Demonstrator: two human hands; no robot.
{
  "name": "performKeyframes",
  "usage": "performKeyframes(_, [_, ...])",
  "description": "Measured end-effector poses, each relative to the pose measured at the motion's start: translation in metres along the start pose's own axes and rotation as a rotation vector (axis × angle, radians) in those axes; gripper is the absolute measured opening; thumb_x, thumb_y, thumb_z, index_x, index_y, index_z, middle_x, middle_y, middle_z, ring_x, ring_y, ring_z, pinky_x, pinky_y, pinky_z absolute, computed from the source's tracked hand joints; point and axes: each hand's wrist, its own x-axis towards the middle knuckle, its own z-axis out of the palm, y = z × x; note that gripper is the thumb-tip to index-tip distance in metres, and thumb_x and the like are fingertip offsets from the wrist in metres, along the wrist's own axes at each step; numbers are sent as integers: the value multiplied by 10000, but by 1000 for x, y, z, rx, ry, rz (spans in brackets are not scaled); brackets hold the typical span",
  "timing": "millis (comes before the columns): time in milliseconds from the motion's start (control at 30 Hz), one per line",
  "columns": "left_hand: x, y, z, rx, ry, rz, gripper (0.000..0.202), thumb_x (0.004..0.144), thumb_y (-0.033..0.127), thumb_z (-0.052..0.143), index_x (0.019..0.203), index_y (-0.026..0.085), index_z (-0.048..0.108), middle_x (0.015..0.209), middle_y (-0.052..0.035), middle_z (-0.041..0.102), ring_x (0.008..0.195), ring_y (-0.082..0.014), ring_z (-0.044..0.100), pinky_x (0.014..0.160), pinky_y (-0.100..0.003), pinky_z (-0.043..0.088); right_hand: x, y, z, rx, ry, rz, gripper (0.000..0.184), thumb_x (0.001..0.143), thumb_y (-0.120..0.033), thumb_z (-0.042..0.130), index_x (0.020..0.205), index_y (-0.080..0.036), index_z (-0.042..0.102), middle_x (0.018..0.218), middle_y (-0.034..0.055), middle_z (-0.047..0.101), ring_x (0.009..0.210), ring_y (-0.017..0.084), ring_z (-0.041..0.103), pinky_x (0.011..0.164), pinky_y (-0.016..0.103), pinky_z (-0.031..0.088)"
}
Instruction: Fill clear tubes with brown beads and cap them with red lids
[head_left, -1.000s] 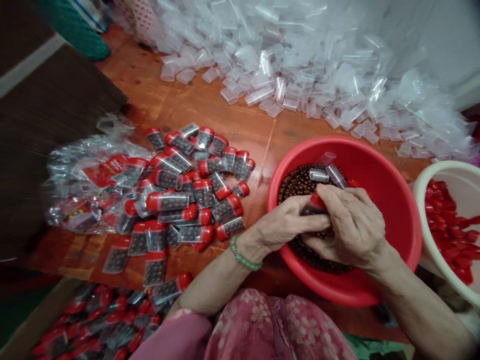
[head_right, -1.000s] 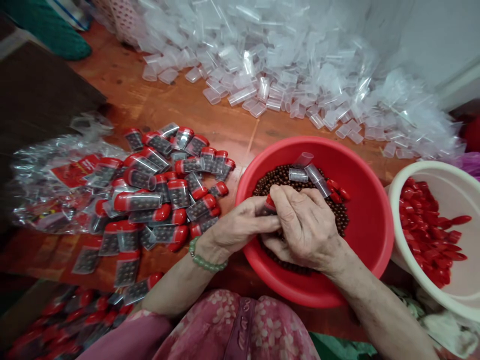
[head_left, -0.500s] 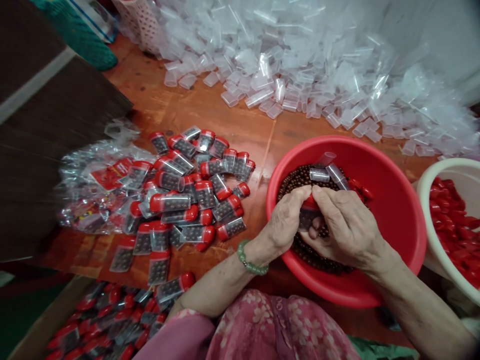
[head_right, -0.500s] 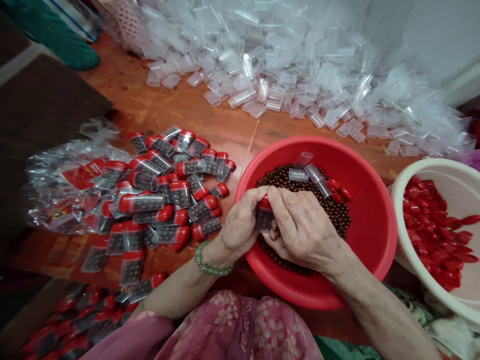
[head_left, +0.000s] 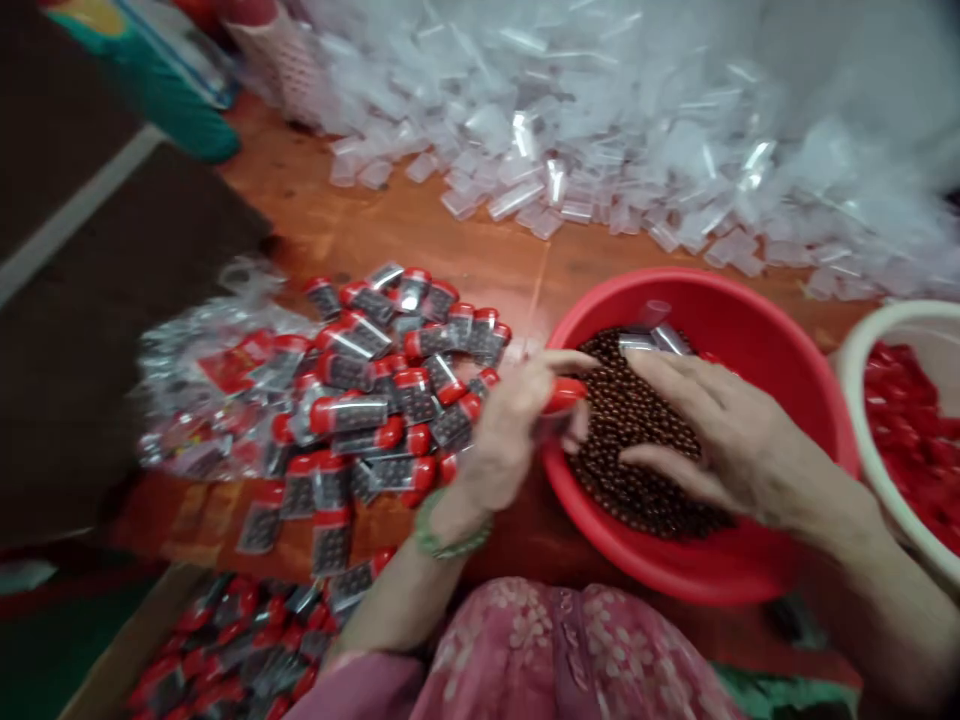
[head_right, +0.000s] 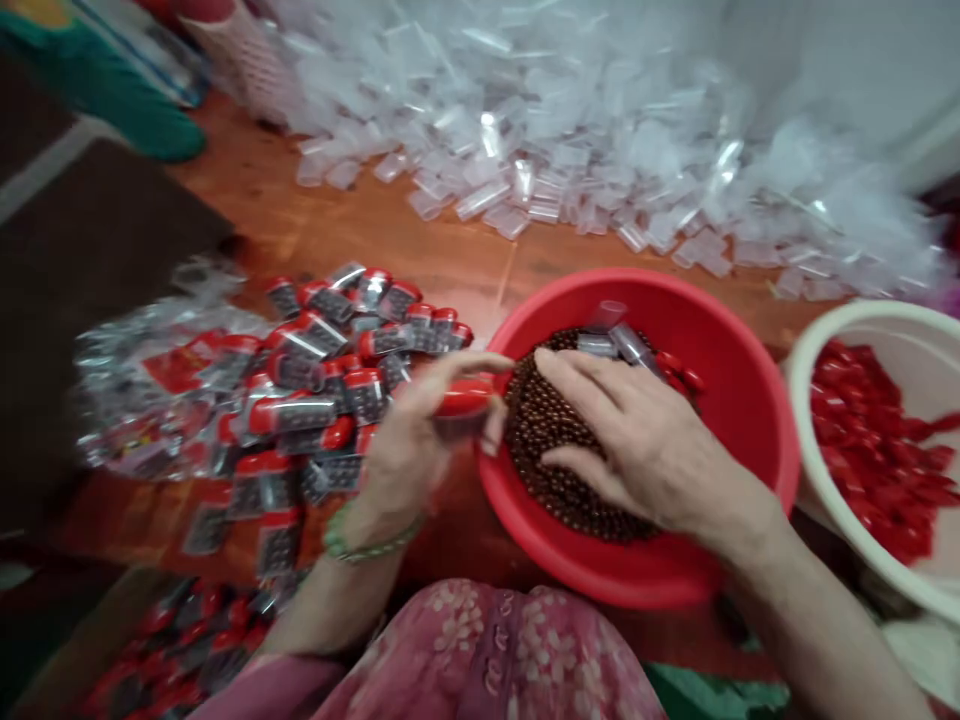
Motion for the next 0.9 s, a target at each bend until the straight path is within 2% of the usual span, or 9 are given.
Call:
performKeyframes(67, [-1, 3, -35, 220, 195, 106, 315, 1003, 463, 499, 1154, 254, 680, 754, 5, 693, 644, -137, 653, 568, -272, 538, -9, 27, -4, -60, -83, 190, 461, 1001, -314, 535, 1428, -141, 521, 1274, 178, 699, 1138, 312, 696, 962, 473, 573])
performKeyframes(167, [-1, 0, -89, 803, 559, 151, 298, 1022, 405, 467, 1045, 297, 743, 723, 7, 685, 679, -163, 661, 617, -341, 526, -26, 72, 0, -86, -227, 427, 365, 989, -278, 498, 1291, -126, 638, 1170, 171, 730, 1041, 310, 722, 902, 460, 581])
performKeyframes(233, [-3, -2, -117, 1162, 633, 104, 301, 1002, 381, 475, 1005, 285, 759, 790, -26, 724, 827, -247, 723, 721, -457, 553, -29, 93, 7, -63, -333, 474, 355, 974, -291, 511, 1250, -136, 671, 1154, 167, 732, 1010, 307, 724, 883, 451, 574])
performKeyframes(333, [-4, -4, -134, 1375, 667, 210, 277, 955, 395, 573, 1138, 249, 722, 1126, -98, 752, 1203, -360, 673, 914, -600, 526, -15, 102, 18, 6, -398, 415, 353, 981, -294, 509, 1247, -136, 679, 1171, 164, 717, 1037, 293, 707, 909, 424, 548])
performKeyframes(433, [2, -3, -114, 1291, 588, 373, 411, 984, 392, 580, 1362, 230, 598, 1411, -105, 640, 1403, -345, 530, 1055, -639, 458, 11, 94, 31, -3, -436, 341, 319, 985, -266, 522, 1239, -146, 674, 1217, 157, 697, 1123, 284, 670, 953, 395, 516])
performKeyframes(500, [9, -2, -82, 1166, 510, 505, 411, 981, 361, 592, 1356, 195, 603, 1372, -96, 669, 1347, -315, 590, 1095, -607, 497, 27, 89, 40, -37, -511, 335, 319, 974, -233, 541, 1264, -149, 645, 1253, 148, 684, 1151, 270, 657, 943, 363, 508])
performKeyframes(633, [22, -4, -11, 950, 194, 598, 272, 994, 190, 511, 1219, 138, 655, 1276, -120, 720, 1239, -233, 672, 1106, -461, 558, 45, 87, 56, -113, -623, 358, 362, 955, -227, 558, 1293, -102, 591, 1252, 182, 664, 1102, 297, 672, 823, 357, 518])
performKeyframes(700, [26, -9, 11, 898, 71, 621, 294, 989, 104, 464, 1221, 100, 644, 1247, -146, 732, 1228, -210, 679, 1100, -399, 561, 45, 89, 58, -132, -652, 352, 332, 944, -223, 557, 1241, -83, 610, 1205, 200, 664, 1037, 310, 687, 764, 361, 511])
performKeyframes(900, [30, -21, 19, 894, 53, 589, 348, 955, 44, 436, 1251, 60, 619, 1240, -176, 728, 1210, -221, 685, 1077, -369, 567, 41, 71, 61, -184, -734, 303, 282, 912, -67, 427, 1076, -47, 656, 1066, 230, 654, 909, 321, 709, 697, 373, 474])
